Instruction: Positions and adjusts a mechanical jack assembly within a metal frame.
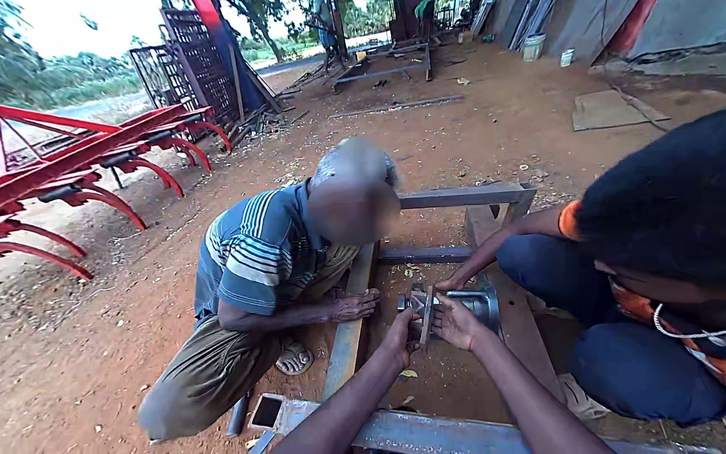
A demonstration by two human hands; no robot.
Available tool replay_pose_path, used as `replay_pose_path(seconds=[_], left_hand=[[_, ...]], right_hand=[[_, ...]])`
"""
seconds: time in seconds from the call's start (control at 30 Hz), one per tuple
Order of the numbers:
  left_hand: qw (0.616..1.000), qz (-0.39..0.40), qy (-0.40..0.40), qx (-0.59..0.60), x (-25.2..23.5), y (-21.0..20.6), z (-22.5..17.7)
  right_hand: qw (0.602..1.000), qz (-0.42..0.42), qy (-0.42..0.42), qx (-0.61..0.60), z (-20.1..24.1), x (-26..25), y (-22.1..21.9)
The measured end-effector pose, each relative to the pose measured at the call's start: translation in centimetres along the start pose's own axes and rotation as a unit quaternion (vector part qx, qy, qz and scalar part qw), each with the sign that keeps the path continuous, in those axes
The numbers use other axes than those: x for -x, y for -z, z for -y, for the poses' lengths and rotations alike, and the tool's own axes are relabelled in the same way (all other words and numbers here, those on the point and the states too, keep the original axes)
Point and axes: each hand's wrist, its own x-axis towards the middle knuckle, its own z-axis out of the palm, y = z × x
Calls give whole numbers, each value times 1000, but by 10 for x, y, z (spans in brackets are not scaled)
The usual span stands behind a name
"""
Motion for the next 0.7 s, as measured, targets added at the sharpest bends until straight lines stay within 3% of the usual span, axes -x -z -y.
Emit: replay_pose_path(seconds=[0.17,0.33,0.47,0.53,0.6,0.7], left_hand=[[1000,-17,-7,-13,-34,4,15],[997,-66,6,-31,-38,-2,19],[993,-103,55,3,-49,4,14],[991,-109,72,12,-50,7,13],[990,-109,83,24,-51,7,10],[989,-107,74,69,-52,6,5]], right_hand=[[1000,-18,-5,-12,-7,-12,-12],[999,-15,-8,-39,3,3,-11],[992,-80,93,-39,21,18,-12],[983,-126,134,-4,24,14,-8],[980,-160,117,32,23,9,-6],[979,-141,72,132,18,6,-10]])
